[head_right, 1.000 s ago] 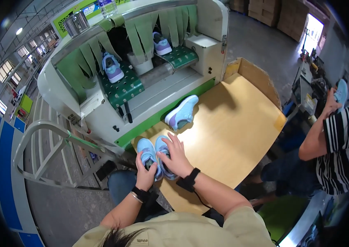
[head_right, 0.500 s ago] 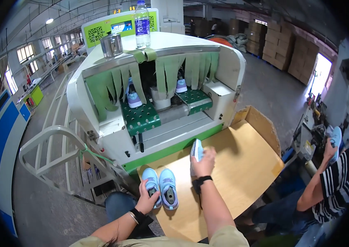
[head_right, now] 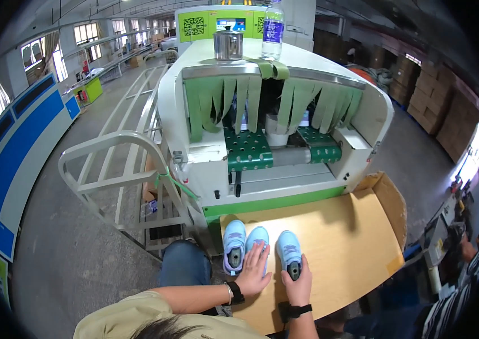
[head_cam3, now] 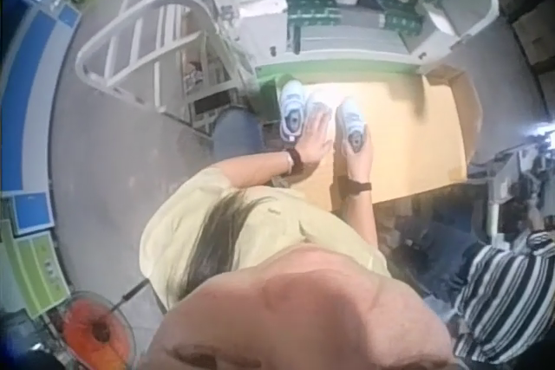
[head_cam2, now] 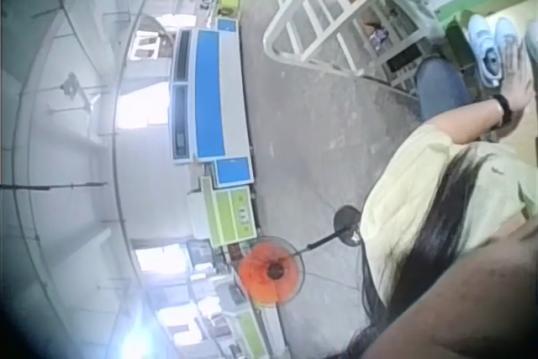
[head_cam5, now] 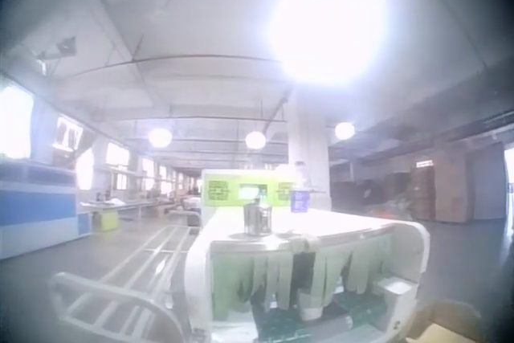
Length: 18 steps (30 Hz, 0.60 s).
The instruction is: Manually feed shoes into a footwear heat-setting machine and organize finished pairs on a workbench.
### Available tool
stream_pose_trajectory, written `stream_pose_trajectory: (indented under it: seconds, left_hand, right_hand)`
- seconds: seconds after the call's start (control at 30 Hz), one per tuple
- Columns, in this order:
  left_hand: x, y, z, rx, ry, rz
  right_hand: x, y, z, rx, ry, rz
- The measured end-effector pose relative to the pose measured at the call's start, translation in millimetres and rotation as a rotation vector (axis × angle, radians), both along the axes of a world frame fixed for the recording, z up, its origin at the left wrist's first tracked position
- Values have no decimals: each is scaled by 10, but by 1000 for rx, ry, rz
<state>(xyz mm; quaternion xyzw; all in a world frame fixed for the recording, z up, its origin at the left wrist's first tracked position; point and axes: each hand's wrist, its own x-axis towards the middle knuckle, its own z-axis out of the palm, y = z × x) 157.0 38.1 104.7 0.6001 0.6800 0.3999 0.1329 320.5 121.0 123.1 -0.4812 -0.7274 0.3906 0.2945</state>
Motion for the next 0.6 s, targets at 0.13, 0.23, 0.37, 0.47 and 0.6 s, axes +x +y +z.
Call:
stream_pose_trajectory:
  seconds: [0.13, 0.23, 0.37, 0.47, 0.6]
  left_hand:
    - [14, -58, -104, 44, -104, 78]
    - [63, 43, -148, 76, -270, 111]
    - [-18, 40, -71, 66, -279, 111]
    - [-57, 85, -37, 102, -261, 94]
    - [48, 203, -88, 78, -177, 124]
  right_hand:
    - [8, -271, -215, 103, 93, -11]
    - [64, -188, -549, 171, 138, -85]
    - [-243, -234, -237, 148, 110, -18]
    - [-374, -310, -404, 388, 11, -95]
    - [-340, -247, -486, 244, 124, -126]
